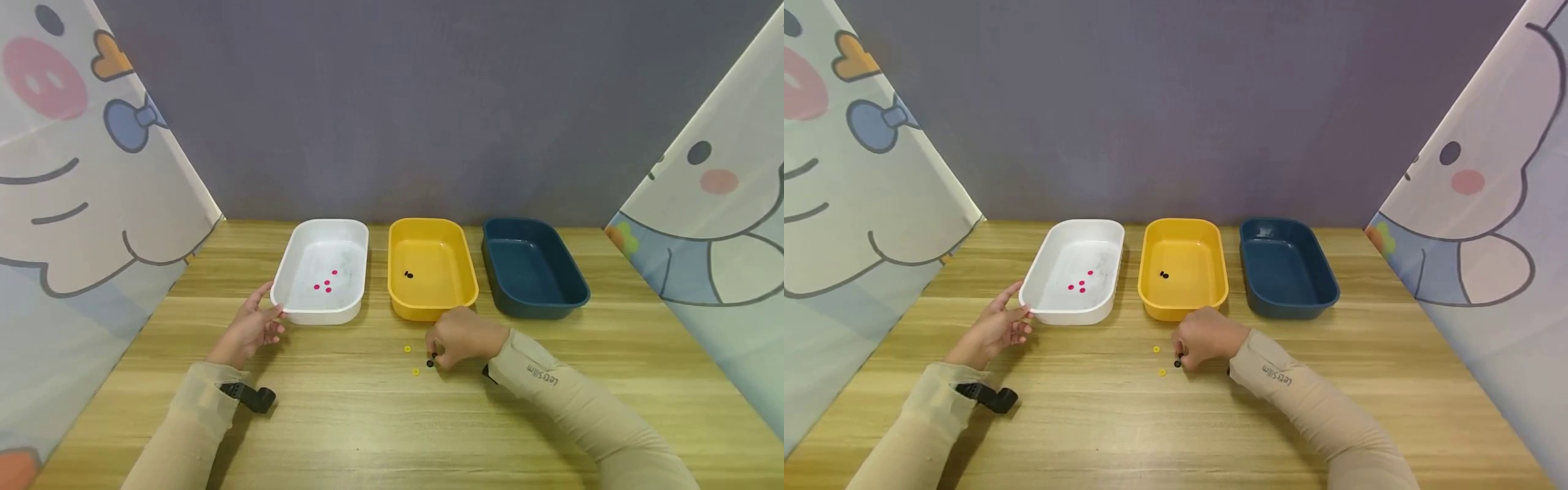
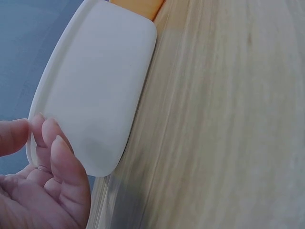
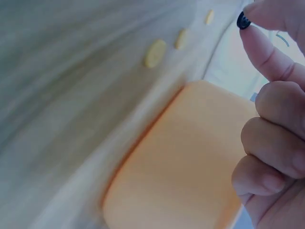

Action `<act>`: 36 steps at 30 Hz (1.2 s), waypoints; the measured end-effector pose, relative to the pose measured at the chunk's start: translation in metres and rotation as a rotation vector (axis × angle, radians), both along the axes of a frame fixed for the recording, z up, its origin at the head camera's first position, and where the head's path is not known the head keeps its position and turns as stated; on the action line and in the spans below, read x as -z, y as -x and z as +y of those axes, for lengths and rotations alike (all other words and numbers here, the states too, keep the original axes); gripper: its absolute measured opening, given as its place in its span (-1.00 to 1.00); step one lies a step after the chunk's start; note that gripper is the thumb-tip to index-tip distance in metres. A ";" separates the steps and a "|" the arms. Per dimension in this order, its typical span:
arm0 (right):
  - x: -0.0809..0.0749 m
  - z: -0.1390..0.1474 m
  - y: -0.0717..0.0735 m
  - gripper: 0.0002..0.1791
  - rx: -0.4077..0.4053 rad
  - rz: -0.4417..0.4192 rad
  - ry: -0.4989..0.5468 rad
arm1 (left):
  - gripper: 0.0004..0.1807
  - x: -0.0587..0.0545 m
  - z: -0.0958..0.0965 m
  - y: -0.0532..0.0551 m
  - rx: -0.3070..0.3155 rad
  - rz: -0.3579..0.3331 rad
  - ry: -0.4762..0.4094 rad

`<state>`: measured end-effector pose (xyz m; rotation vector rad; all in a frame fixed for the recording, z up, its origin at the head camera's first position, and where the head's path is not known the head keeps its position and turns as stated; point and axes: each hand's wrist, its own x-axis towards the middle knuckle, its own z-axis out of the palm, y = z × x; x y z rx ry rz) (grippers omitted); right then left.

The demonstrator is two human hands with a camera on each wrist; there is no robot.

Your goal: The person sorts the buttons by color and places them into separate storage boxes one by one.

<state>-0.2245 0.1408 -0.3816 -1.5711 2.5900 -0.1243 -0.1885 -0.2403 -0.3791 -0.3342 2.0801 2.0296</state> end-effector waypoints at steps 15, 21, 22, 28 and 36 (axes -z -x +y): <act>-0.018 0.009 0.004 -0.93 0.022 0.025 0.055 | -0.24 0.001 0.003 0.001 0.007 -0.001 -0.008; -0.019 0.011 0.003 -0.93 0.037 0.046 0.060 | -0.24 0.002 0.002 0.002 0.013 -0.002 -0.025; -0.020 0.011 0.003 -0.93 0.042 0.049 0.059 | -0.23 0.001 0.002 0.002 0.015 0.001 -0.025; -0.025 0.013 0.001 -0.93 0.081 0.058 0.046 | -0.23 -0.001 0.001 0.001 0.025 0.008 -0.021; -0.028 0.013 -0.002 -0.93 0.096 0.103 0.063 | -0.23 0.000 -0.002 -0.001 0.024 0.009 -0.009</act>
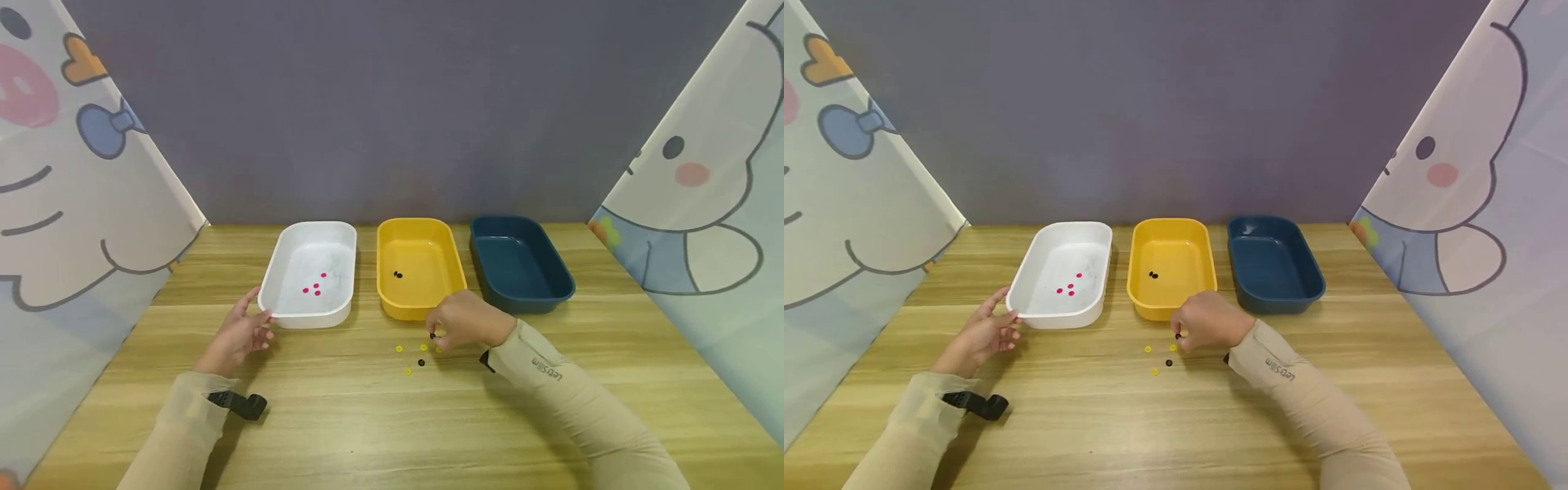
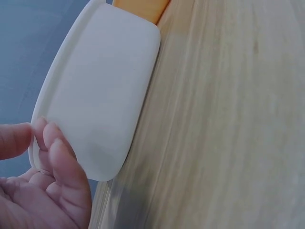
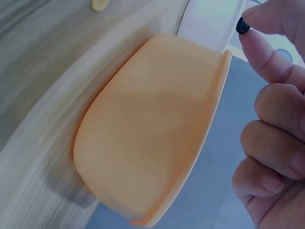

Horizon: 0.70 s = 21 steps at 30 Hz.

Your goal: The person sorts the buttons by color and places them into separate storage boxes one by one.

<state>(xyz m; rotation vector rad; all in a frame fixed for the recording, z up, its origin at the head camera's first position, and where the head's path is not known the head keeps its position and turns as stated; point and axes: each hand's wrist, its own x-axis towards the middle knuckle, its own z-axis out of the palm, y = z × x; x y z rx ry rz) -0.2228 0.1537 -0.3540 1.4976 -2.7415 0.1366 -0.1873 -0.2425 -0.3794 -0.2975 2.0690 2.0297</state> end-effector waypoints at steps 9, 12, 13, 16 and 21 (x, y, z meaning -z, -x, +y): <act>-0.006 -0.005 0.001 -0.92 0.043 -0.009 -0.031 | -0.22 0.003 -0.008 -0.004 0.020 0.006 0.001; -0.007 -0.007 0.002 -0.92 0.046 -0.013 -0.052 | -0.22 0.001 -0.008 -0.003 0.026 0.013 0.000; -0.008 -0.008 0.003 -0.93 0.049 -0.016 -0.060 | -0.22 0.001 -0.008 -0.003 0.028 0.016 0.001; -0.014 -0.010 0.006 -0.93 0.061 -0.015 -0.077 | -0.22 0.000 -0.007 -0.001 0.028 0.012 -0.010; -0.024 -0.011 0.014 -0.93 0.102 -0.015 -0.113 | -0.23 0.000 -0.004 0.002 0.042 0.004 -0.014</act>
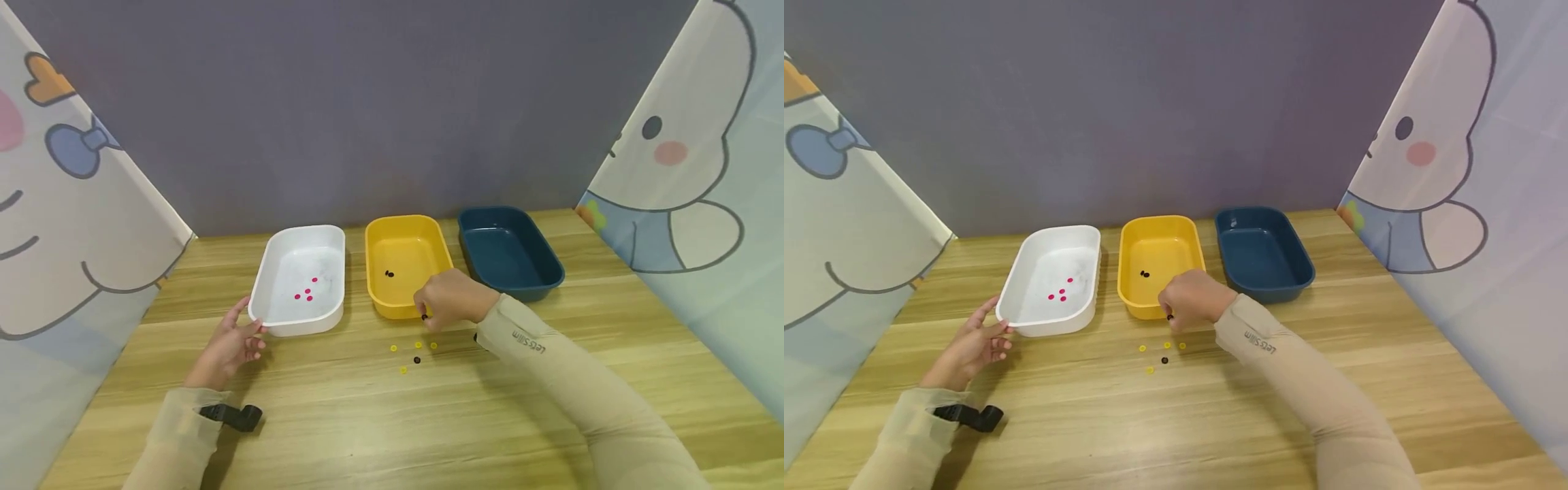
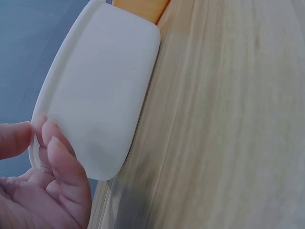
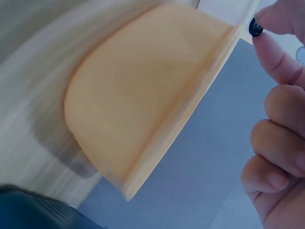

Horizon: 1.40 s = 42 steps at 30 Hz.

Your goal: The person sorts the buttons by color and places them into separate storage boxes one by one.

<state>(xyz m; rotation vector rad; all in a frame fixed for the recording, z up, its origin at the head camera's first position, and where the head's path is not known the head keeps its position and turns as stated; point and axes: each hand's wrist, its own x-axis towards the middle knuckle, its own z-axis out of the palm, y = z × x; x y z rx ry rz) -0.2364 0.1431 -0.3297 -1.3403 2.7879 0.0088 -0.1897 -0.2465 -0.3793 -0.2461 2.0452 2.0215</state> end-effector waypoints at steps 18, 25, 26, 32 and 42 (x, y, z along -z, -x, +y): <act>-0.009 -0.017 0.054 -0.93 -0.058 0.172 0.017 | -0.21 0.000 0.004 0.001 0.023 -0.018 -0.002; -0.010 -0.022 0.074 -0.87 0.039 0.071 -0.060 | -0.22 -0.001 0.004 -0.001 -0.004 -0.012 -0.006; -0.011 -0.023 0.076 -0.86 0.056 0.062 -0.069 | -0.22 -0.001 0.004 -0.001 -0.005 -0.010 -0.003; -0.007 -0.019 0.083 -0.89 0.113 0.027 -0.101 | -0.23 -0.001 0.011 0.006 0.010 -0.009 0.029; -0.012 -0.027 0.095 -0.86 0.131 -0.018 -0.172 | -0.22 0.001 0.022 0.012 0.013 -0.002 0.028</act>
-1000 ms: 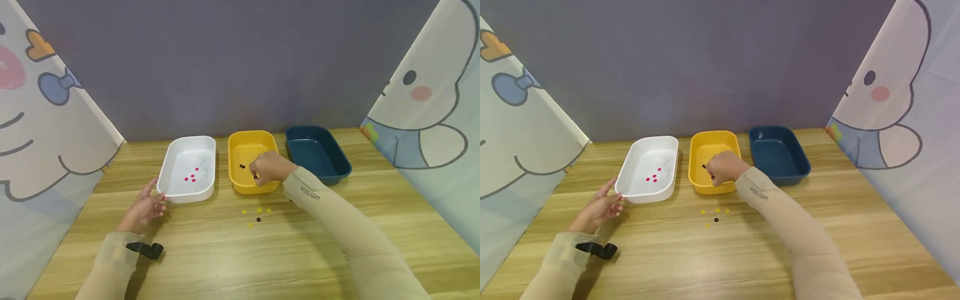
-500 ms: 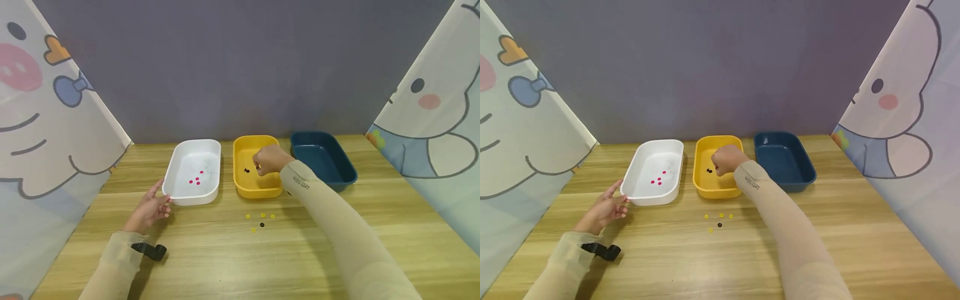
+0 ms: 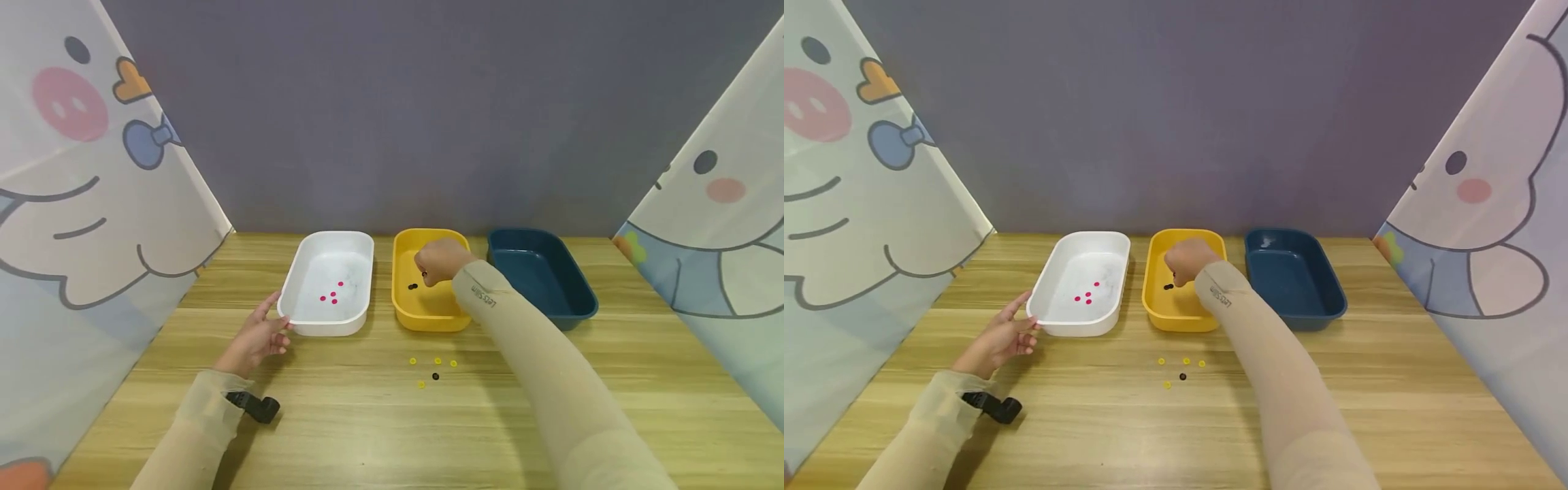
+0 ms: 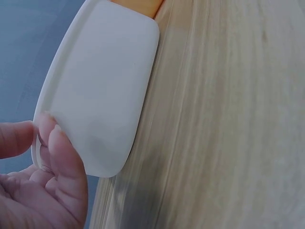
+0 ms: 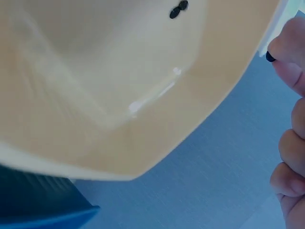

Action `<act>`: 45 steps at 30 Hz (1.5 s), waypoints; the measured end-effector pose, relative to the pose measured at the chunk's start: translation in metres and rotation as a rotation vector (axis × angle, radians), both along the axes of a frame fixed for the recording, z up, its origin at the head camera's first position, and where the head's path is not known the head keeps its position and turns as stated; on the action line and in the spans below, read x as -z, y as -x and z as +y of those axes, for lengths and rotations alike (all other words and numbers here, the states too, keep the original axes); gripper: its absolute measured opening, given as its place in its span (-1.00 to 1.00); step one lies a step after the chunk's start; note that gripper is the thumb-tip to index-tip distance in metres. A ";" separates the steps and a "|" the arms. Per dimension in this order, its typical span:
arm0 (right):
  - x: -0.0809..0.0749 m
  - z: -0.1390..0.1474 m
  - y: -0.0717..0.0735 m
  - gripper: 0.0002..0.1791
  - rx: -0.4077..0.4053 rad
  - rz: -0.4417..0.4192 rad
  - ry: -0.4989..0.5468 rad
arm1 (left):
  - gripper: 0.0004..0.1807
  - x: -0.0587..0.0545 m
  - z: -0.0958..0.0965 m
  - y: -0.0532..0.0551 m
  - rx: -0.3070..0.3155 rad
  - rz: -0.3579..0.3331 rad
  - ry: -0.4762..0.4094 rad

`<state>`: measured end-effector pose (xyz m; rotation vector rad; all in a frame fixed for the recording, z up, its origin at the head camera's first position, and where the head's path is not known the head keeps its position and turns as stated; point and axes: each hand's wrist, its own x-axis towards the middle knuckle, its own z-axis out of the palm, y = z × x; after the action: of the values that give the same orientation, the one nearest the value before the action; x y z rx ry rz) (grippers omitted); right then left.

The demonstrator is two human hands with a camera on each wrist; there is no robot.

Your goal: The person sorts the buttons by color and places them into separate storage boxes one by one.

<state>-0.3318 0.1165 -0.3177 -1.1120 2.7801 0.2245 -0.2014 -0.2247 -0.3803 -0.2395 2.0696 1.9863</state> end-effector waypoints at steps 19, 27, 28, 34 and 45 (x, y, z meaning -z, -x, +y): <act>-0.003 0.007 0.011 -0.82 0.019 0.054 -0.034 | -0.24 0.003 0.002 0.000 -0.014 -0.002 -0.013; -0.002 0.011 0.014 -0.85 0.033 0.040 -0.053 | -0.24 0.004 0.003 0.001 -0.018 -0.010 -0.004; -0.001 0.011 0.014 -0.85 0.032 0.040 -0.055 | -0.24 0.003 0.003 0.000 -0.019 -0.012 -0.004; 0.000 0.014 0.015 -0.88 0.045 0.043 -0.064 | -0.25 0.002 0.005 0.000 -0.027 -0.008 -0.006; 0.000 0.013 0.016 -0.95 0.056 0.044 -0.072 | -0.25 0.004 0.002 -0.001 -0.026 -0.003 -0.013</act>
<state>-0.3482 0.1299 -0.3179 -1.0226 2.8126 0.3439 -0.2006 -0.2227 -0.3839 -0.2686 2.0609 2.0128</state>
